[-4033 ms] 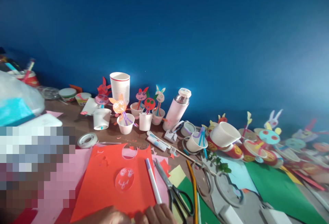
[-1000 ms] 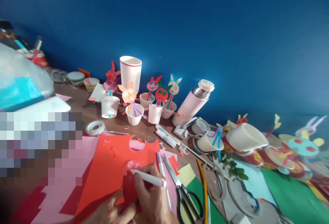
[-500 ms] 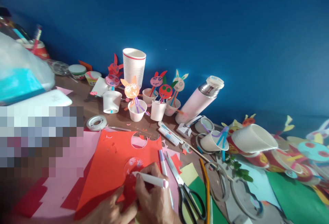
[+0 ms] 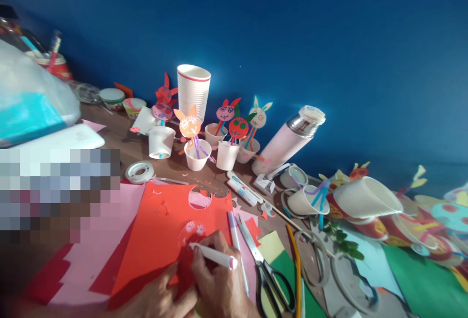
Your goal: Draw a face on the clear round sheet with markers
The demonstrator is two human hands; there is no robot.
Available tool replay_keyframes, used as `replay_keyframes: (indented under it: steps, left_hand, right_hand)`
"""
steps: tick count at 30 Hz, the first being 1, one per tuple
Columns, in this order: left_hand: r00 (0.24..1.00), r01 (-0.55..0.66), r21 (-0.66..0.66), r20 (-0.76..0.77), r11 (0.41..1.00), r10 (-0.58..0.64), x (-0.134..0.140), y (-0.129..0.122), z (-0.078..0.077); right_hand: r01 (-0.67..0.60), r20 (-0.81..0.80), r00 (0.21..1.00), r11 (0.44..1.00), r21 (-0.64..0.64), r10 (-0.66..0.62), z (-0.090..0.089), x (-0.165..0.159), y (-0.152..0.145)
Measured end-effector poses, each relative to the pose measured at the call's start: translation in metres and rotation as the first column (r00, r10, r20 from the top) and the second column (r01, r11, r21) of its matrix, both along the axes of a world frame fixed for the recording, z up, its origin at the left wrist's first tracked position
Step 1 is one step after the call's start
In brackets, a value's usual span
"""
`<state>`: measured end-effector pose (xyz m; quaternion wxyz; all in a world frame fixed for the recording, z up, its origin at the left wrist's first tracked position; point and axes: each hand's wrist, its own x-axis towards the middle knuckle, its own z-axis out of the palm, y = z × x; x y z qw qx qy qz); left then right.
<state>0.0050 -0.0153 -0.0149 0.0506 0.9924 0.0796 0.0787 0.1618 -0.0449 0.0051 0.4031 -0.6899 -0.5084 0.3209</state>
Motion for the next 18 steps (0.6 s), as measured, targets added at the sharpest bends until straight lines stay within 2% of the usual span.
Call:
replay_keyframes:
  steps: [3, 6, 9, 14, 16, 18]
  left_hand:
    - [1.0, 0.017, 0.062, 0.024, 0.998, -0.018, 0.012, -0.007, -0.028]
    - [0.998, 0.01, 0.113, 0.061, 0.994, -0.017, 0.016, -0.011, -0.042]
    - [0.992, -0.029, 0.153, 0.125, 0.988, 0.01, 0.014, -0.009, -0.035]
    - [0.94, -0.111, 0.073, 0.331, 0.991, 0.081, 0.011, 0.005, -0.004]
    - [0.906, -0.123, 0.076, 0.416, 0.99, 0.081, 0.013, 0.009, -0.001]
    - [0.858, -0.131, 0.08, 0.508, 0.988, 0.073, 0.015, 0.01, -0.005]
  right_hand:
    - [0.008, 0.02, 1.0, 1.0, -0.004, -0.008, 0.002, -0.001, 0.0]
    - [-0.012, 0.029, 0.999, 1.0, -0.001, 0.012, 0.003, 0.0, 0.0]
    - [-0.013, 0.029, 0.999, 1.0, 0.019, 0.013, 0.001, 0.0, 0.001]
    - [-0.008, 0.059, 0.998, 1.0, 0.016, 0.007, 0.003, 0.0, 0.003]
    - [-0.017, 0.043, 0.999, 1.0, -0.007, 0.017, 0.004, 0.001, 0.003]
    - [-0.015, 0.03, 0.999, 1.0, -0.007, 0.015, 0.005, 0.002, 0.004]
